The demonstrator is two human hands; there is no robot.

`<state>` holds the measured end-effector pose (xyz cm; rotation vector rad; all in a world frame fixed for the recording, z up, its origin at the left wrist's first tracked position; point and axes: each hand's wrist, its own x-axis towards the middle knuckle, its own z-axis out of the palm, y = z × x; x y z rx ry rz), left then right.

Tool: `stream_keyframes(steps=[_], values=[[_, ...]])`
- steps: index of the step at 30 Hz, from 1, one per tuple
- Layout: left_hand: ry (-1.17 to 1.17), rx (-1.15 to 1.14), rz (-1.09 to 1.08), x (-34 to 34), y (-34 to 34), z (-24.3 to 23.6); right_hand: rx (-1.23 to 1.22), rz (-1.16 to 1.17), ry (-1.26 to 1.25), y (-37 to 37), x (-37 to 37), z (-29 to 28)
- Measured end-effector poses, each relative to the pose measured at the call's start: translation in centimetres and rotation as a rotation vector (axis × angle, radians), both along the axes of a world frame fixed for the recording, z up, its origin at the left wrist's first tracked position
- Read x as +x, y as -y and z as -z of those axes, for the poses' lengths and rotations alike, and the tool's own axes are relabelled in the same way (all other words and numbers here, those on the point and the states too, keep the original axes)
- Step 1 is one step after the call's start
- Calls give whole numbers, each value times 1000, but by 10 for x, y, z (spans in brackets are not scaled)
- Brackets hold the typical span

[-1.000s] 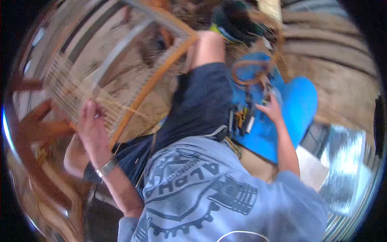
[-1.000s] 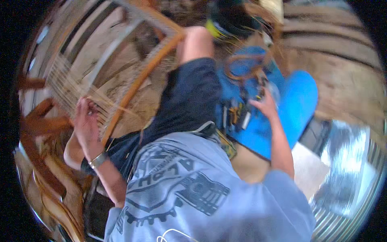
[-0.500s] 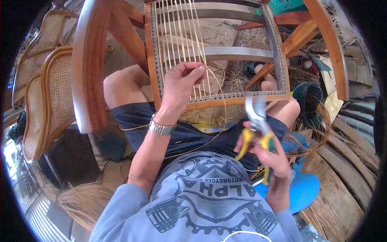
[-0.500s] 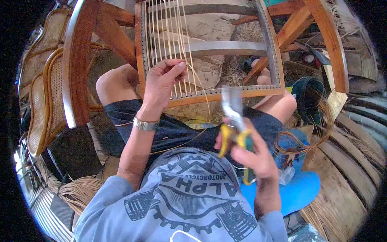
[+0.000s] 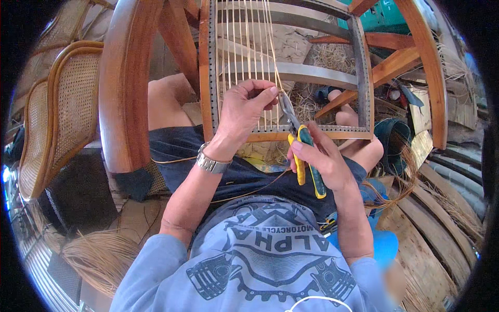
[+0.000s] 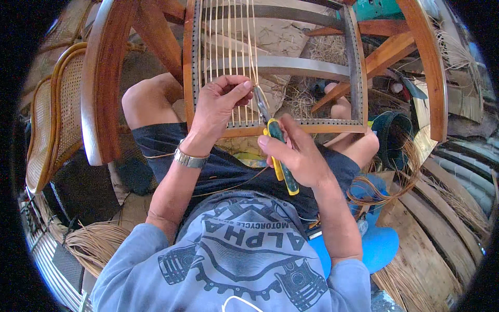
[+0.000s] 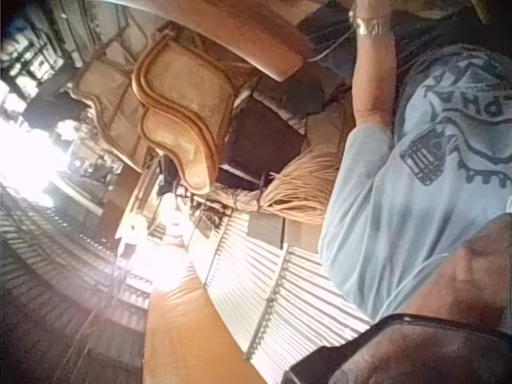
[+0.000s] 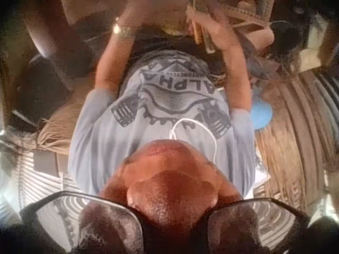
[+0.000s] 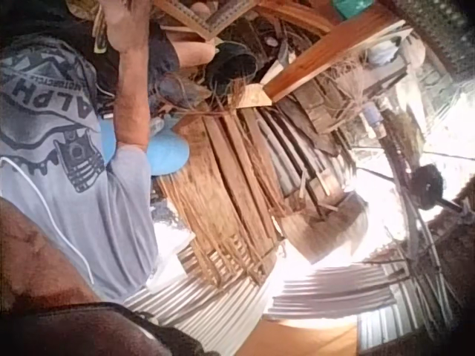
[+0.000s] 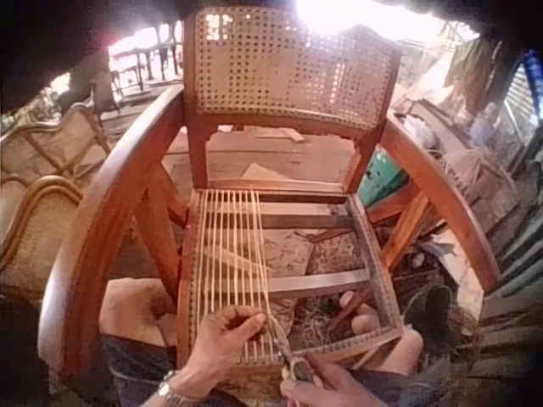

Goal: Repairing a wooden chair by weaving new cane or fiber into the seat frame.

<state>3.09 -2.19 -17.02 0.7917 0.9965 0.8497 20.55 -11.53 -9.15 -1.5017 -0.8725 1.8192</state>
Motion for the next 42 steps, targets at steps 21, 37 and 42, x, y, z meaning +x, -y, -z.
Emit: stream_keyframes(steps=[21,37,42], values=[[-20,-2,-37,10,3,2,40,-3,48,-15,5,10],[-686,588,928,-78,48,-23,9,824,179,187,137,-23],[-641,519,819,-58,34,-32,-194,384,1406,312,187,135]])
